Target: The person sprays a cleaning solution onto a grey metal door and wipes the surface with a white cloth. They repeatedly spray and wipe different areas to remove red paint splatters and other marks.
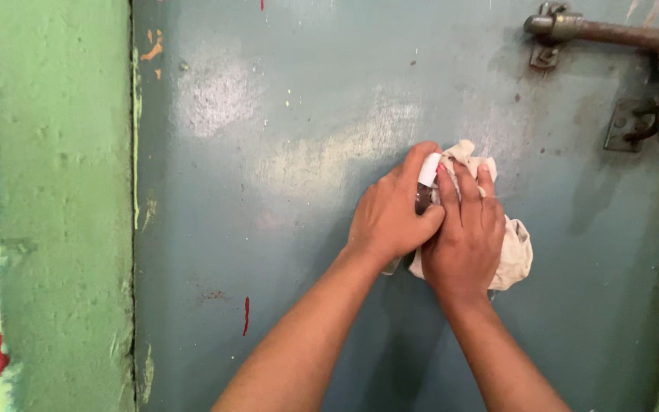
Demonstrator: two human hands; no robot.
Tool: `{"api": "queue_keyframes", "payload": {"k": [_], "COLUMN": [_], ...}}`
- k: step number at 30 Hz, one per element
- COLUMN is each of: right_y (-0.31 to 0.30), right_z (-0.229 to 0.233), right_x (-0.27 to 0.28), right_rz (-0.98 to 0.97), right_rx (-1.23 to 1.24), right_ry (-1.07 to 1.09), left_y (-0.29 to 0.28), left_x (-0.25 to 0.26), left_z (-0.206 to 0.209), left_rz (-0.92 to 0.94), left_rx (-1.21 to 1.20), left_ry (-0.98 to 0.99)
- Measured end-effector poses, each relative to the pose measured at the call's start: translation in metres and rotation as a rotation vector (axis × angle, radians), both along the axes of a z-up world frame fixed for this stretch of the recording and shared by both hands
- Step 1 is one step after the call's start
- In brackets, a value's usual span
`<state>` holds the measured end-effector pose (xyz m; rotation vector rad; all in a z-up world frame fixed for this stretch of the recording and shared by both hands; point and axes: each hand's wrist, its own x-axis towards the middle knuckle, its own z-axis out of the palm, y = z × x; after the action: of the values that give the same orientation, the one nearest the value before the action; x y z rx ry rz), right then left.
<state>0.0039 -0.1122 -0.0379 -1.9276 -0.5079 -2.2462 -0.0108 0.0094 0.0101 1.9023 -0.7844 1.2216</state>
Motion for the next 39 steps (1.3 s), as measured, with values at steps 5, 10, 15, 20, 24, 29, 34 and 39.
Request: {"api": "queue_keyframes", "payload": {"k": [5, 10, 15, 20, 24, 29, 34, 39], "right_y": [0.000, 0.003, 0.005, 0.007, 0.009, 0.008, 0.015, 0.059], "right_z": [0.000, 0.001, -0.001, -0.001, -0.002, -0.004, -0.007, -0.018], "right_x": [-0.005, -0.004, -0.002, -0.003, -0.003, 0.003, 0.004, 0.004], "right_rz": [-0.043, -0.082, -0.099, -0.114, -0.121, -0.139, -0.103, -0.026], "right_rx": [0.003, 0.019, 0.030, 0.030, 0.036, 0.039, 0.044, -0.136], "right_ry": [0.009, -0.015, -0.032, -0.029, -0.027, -0.014, -0.021, 0.020], "left_y": [0.020, 0.061, 0.098, 0.130, 0.155, 0.190, 0.206, 0.208], "left_x": [-0.007, -0.010, -0.023, -0.029, -0.026, -0.021, -0.016, -0.011], "left_z": [0.013, 0.037, 0.051, 0.046, 0.040, 0.024, 0.008, 0.007], "left_rz": [0.015, 0.139, 0.246, 0.317, 0.352, 0.359, 0.266, 0.279], "left_rx": [-0.133, -0.231, -0.244, -0.244, -0.256, -0.257, -0.294, -0.258], "left_ry": [0.082, -0.012, 0.132, 0.188, 0.160, 0.114, 0.067, 0.041]}}
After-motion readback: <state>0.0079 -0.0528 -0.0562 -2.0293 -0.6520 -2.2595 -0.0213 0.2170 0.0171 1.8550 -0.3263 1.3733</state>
